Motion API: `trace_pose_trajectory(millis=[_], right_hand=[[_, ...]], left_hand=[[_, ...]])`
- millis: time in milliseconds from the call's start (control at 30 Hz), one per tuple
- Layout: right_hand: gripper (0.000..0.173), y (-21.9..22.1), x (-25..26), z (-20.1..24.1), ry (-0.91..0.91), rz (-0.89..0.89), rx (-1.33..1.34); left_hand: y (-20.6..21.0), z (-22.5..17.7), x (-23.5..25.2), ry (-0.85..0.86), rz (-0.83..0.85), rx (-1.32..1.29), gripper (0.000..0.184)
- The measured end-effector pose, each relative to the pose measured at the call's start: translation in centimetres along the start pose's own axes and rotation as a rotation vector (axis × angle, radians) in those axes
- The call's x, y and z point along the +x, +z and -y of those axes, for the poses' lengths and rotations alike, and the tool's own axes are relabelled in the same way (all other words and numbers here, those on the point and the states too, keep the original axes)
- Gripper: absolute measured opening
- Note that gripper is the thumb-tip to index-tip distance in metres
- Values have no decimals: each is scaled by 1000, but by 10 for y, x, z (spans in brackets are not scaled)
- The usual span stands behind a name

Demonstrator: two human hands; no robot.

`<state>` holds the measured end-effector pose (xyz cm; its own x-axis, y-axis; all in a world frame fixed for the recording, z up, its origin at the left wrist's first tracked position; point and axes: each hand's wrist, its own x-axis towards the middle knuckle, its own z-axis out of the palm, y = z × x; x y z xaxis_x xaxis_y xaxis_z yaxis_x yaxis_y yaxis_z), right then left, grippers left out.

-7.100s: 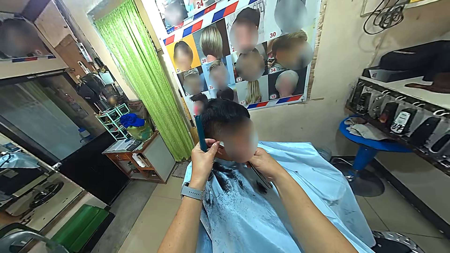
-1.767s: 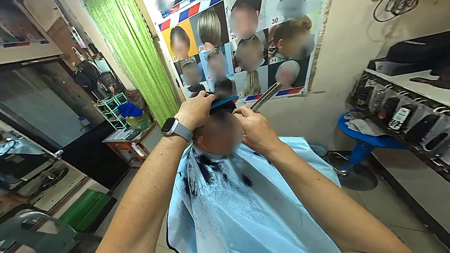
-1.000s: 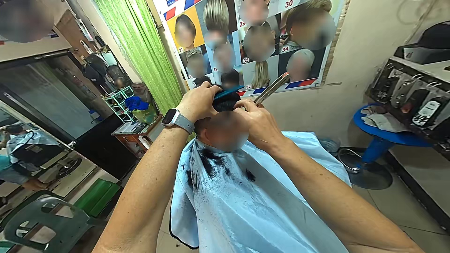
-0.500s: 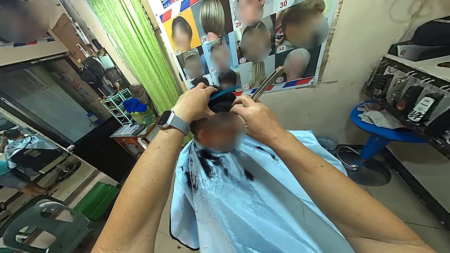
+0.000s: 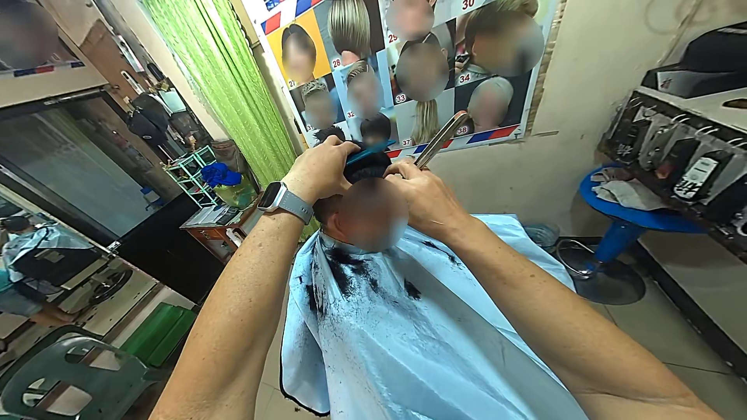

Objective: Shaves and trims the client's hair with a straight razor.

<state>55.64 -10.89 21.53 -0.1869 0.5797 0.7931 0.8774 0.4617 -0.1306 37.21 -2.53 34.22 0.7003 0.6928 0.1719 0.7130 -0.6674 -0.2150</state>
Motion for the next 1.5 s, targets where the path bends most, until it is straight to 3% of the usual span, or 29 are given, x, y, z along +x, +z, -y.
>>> trace_pose_trajectory(millis=[1267, 1500], right_hand=[[14, 4, -7, -30, 37, 29, 170], [15, -2, -11, -19, 63, -87, 191]], left_hand=[[1, 2, 1, 15, -8, -37, 87], [-16, -23, -25, -43, -7, -118, 81]])
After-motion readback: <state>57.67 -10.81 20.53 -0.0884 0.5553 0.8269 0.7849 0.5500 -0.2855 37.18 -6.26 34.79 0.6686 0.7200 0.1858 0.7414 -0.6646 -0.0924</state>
